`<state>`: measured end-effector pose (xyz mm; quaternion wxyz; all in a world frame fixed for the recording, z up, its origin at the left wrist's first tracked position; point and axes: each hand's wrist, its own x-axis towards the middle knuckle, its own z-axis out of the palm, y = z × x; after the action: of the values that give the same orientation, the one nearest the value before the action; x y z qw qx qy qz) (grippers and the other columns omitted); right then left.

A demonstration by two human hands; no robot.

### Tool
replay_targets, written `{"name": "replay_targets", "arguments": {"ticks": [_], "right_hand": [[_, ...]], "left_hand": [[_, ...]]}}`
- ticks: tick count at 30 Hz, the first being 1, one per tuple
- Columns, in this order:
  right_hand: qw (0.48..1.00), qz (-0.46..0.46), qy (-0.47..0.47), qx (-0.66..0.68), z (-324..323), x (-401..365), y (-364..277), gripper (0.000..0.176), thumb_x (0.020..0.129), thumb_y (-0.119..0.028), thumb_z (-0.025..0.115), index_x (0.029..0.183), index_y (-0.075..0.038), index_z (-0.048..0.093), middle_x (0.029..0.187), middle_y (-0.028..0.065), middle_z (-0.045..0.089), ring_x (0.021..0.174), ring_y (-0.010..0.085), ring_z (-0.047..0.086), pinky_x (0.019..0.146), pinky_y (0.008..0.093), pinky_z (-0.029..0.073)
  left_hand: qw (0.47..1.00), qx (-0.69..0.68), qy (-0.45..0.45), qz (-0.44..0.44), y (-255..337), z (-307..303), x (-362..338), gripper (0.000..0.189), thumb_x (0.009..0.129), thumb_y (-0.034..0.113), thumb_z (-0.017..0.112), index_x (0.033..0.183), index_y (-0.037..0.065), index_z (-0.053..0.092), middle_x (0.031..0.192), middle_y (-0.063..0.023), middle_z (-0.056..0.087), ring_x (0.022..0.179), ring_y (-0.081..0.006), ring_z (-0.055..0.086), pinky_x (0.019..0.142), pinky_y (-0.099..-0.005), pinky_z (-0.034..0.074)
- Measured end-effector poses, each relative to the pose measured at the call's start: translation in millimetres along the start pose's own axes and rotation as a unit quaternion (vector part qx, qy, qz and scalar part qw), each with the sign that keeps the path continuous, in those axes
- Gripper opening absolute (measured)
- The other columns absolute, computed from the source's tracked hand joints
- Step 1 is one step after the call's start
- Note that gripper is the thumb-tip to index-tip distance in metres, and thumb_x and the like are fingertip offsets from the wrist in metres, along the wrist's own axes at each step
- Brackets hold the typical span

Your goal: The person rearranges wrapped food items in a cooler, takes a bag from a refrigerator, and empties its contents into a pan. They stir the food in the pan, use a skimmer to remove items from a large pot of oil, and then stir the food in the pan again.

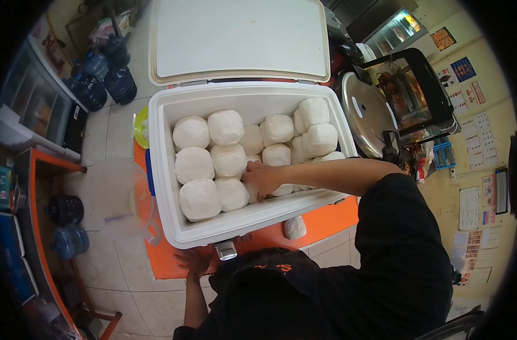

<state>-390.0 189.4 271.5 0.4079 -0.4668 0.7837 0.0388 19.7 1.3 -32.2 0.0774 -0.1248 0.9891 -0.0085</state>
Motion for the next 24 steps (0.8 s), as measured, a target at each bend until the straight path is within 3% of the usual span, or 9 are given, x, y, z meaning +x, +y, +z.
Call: {"name": "replay_targets", "arguments": {"ticks": [3,5,8,11,14,17,20,23,24], "right_hand": [[0.999,-0.028,0.028,-0.019,4.4,-1.4,6.1,0.088,0.058,-0.030,0.090,0.132,-0.003,0.052,0.129,0.0182,0.048,0.122,0.0399,0.045,0.102,0.0461,0.043],[0.998,-0.040,0.057,-0.001,9.6,-5.0,7.4,0.083,0.057,-0.028,0.090,0.128,-0.003,0.053,0.123,0.0193,0.054,0.118,0.0395,0.051,0.099,0.0464,0.045],[0.995,-0.004,0.045,0.091,6.7,-10.4,5.2,0.077,0.061,-0.024,0.087,0.126,-0.002,0.051,0.114,0.0215,0.061,0.110,0.0387,0.058,0.095,0.0466,0.047],[0.988,0.032,0.047,0.142,-1.7,-18.7,1.6,0.075,0.063,-0.019,0.084,0.128,-0.004,0.048,0.110,0.0248,0.064,0.105,0.0409,0.063,0.090,0.0482,0.050],[0.987,0.045,0.055,0.148,-26.4,-40.1,-9.5,0.075,0.068,-0.017,0.081,0.132,-0.007,0.045,0.111,0.0249,0.065,0.104,0.0417,0.064,0.088,0.0481,0.050],[0.983,0.055,0.034,0.169,-67.5,-74.6,-12.0,0.072,0.074,-0.016,0.078,0.137,-0.009,0.044,0.112,0.0233,0.065,0.106,0.0408,0.063,0.089,0.0478,0.050],[0.980,0.096,-0.025,0.171,-87.0,-98.3,-13.9,0.066,0.081,-0.017,0.074,0.139,-0.008,0.045,0.116,0.0221,0.064,0.109,0.0411,0.062,0.091,0.0486,0.049],[0.994,0.102,-0.031,0.034,-53.7,-99.0,4.7,0.058,0.085,-0.018,0.071,0.137,-0.006,0.049,0.119,0.0209,0.062,0.112,0.0393,0.061,0.092,0.0478,0.050],[0.995,0.094,-0.020,-0.032,-37.2,-95.3,14.0,0.055,0.085,-0.018,0.070,0.136,-0.006,0.051,0.119,0.0204,0.061,0.112,0.0382,0.060,0.092,0.0473,0.051]], "left_hand": [[0.997,-0.033,-0.071,-0.023,2.7,-36.4,6.5,0.086,0.096,0.045,0.047,0.149,-0.016,0.019,0.140,-0.0560,0.024,0.118,-0.0826,0.028,0.071,-0.0900,0.033],[0.980,-0.127,-0.127,-0.089,8.1,-93.5,16.2,0.099,0.094,0.057,0.046,0.151,-0.017,0.012,0.141,-0.0572,0.020,0.117,-0.0829,0.029,0.067,-0.0880,0.035],[0.995,-0.017,-0.059,-0.084,9.4,-42.9,9.8,0.117,0.087,0.072,0.047,0.154,-0.012,0.000,0.148,-0.0542,0.008,0.120,-0.0821,0.026,0.067,-0.0830,0.041],[0.905,-0.205,-0.326,-0.181,4.5,-86.3,30.1,0.134,0.079,0.085,0.051,0.153,0.003,-0.023,0.154,-0.0363,-0.030,0.137,-0.0683,-0.020,0.099,-0.0850,0.017],[0.899,-0.246,-0.304,-0.196,6.3,-98.7,29.4,0.135,0.079,0.084,0.054,0.153,0.003,-0.025,0.153,-0.0348,-0.035,0.136,-0.0681,-0.024,0.100,-0.0852,0.012],[0.901,-0.228,-0.314,-0.196,7.1,-97.0,32.0,0.135,0.079,0.084,0.054,0.152,0.003,-0.025,0.153,-0.0349,-0.034,0.135,-0.0684,-0.025,0.099,-0.0860,0.009],[0.965,-0.101,-0.196,-0.141,9.3,-76.0,20.5,0.115,0.086,0.067,0.050,0.155,-0.009,-0.002,0.156,-0.0450,-0.003,0.129,-0.0783,0.016,0.069,-0.0806,0.044],[0.953,-0.065,-0.282,-0.086,6.9,-89.1,27.0,0.101,0.092,0.054,0.047,0.153,-0.013,0.002,0.152,-0.0491,-0.004,0.127,-0.0810,0.013,0.073,-0.0837,0.042],[0.959,-0.068,-0.264,-0.076,5.7,-84.1,26.8,0.098,0.093,0.050,0.046,0.152,-0.015,0.003,0.151,-0.0510,-0.002,0.126,-0.0817,0.013,0.073,-0.0843,0.041]]}}
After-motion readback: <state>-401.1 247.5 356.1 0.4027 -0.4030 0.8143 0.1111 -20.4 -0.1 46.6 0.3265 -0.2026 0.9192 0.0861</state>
